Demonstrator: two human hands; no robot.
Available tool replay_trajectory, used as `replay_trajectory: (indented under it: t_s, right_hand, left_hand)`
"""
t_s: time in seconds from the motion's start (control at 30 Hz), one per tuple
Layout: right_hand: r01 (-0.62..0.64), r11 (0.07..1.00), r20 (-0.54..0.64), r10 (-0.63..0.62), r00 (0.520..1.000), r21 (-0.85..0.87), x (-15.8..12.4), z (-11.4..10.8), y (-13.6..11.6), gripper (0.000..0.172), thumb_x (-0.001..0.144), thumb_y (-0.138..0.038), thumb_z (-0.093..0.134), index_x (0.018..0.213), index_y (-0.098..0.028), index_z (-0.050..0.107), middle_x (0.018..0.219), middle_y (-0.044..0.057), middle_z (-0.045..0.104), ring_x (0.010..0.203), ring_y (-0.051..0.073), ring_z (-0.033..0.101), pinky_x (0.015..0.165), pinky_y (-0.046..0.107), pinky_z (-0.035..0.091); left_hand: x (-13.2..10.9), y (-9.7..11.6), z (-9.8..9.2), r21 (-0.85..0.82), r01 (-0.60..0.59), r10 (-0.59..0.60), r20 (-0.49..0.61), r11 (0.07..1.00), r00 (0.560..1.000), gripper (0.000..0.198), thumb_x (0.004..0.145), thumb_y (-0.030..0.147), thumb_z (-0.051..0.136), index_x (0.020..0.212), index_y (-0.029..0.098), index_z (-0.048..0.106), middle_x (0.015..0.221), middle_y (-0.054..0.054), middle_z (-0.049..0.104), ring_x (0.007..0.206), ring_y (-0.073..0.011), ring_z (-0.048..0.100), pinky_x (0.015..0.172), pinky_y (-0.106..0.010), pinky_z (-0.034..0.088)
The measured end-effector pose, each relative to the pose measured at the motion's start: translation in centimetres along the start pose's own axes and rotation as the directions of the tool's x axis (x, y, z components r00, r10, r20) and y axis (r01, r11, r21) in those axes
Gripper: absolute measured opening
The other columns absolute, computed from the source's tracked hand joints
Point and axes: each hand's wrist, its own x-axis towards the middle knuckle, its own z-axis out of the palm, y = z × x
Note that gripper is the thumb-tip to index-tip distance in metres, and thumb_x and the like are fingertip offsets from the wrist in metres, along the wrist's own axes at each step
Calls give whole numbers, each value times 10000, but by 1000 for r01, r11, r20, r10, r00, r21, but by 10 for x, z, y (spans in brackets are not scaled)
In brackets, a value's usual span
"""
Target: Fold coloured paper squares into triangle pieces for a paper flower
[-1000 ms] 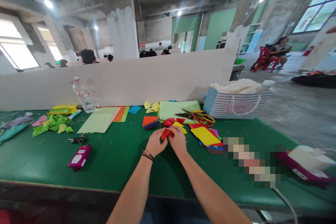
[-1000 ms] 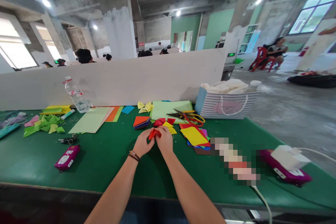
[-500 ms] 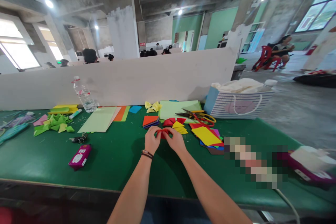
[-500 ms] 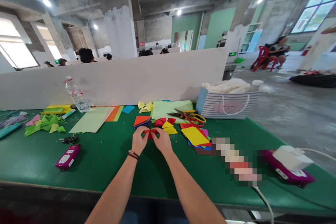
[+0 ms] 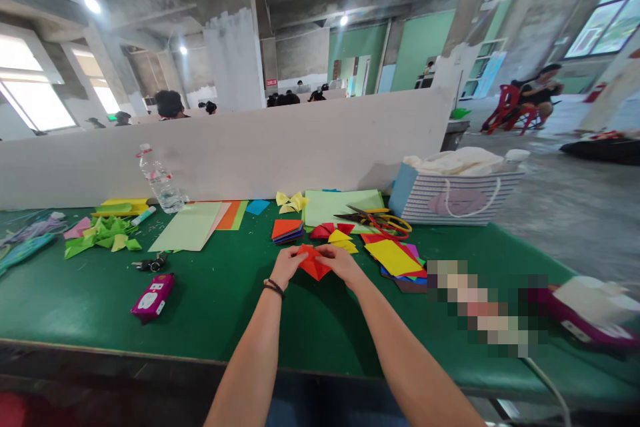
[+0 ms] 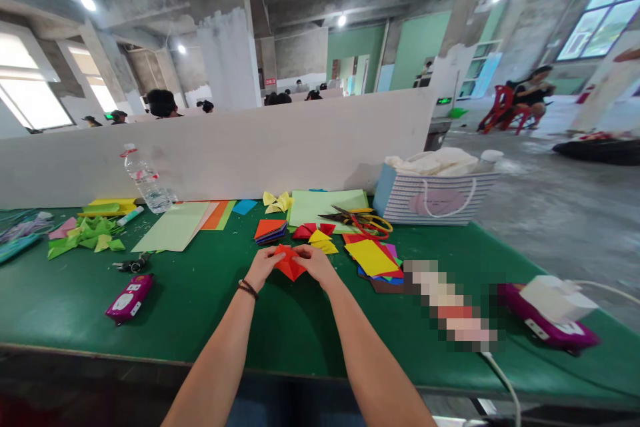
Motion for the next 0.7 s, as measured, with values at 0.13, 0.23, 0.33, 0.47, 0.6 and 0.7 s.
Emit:
replay_trajectory:
  t_s: [0.13, 0.23, 0.33, 0.47, 0.6, 0.7]
  right_hand:
    - [-44, 999, 24, 44, 999, 6, 0, -4, -1, 194, 589, -324, 718, 734, -197, 702, 713, 16, 726, 681, 192, 661, 675, 331, 518]
    - [-50, 999, -1, 50, 999, 20, 0, -2, -1, 159, 580, -311, 712, 693, -203, 683, 679, -6, 709, 652, 176, 645, 651, 313, 510]
    - [-47, 998, -29, 49, 998, 47, 0, 2, -1, 170, 560, -319, 732, 669, -202, 672, 663, -15, 697, 658, 172, 639, 640, 297, 510]
    - [-63, 990, -72, 72, 995, 123, 2, 3, -4, 299, 676, -453, 676, 836, -202, 703, 775, 31, 723, 707, 181, 661, 589, 283, 518]
    - [-90, 978, -65, 104, 992, 190, 3, 1, -6, 398, 789, -513, 562, 958, -179, 696, 845, 88, 726, 716, 187, 684, 568, 289, 538]
    - [-79, 977, -45, 89, 995, 196, 0, 10, -3, 384, 742, -452, 653, 1044, -217, 673, 889, 58, 724, 748, 178, 691, 563, 266, 544]
  left_hand:
    - [-4, 5, 0, -58, 61, -57, 78, 996, 995, 306, 912, 330, 573, 1155, 144, 574, 1137, -79, 606, 965, -199, 619, 822, -397, 538]
    - [-6, 6, 1, -71, 90, -84, 87, 993, 993, 292, 912, 322, 576, 1140, 140, 578, 1108, -76, 615, 939, -188, 625, 804, -385, 544]
    - [-5, 4, 2, -49, 97, -96, 38, 994, 995, 287, 910, 333, 577, 1117, 134, 586, 1090, -69, 617, 930, -192, 625, 794, -380, 545]
    - [-1, 1, 1, -2, 56, -56, -151, 998, 987, 319, 908, 353, 574, 1144, 138, 580, 1140, -70, 601, 984, -222, 611, 829, -404, 533]
    - [2, 1, -2, 46, 26, -8, -364, 999, 931, 329, 911, 356, 567, 1163, 144, 570, 1164, -77, 591, 1002, -225, 604, 843, -414, 527]
    - [1, 2, -2, 83, 13, 27, -462, 996, 886, 326, 913, 352, 565, 1167, 148, 567, 1166, -80, 590, 1001, -219, 604, 845, -414, 526]
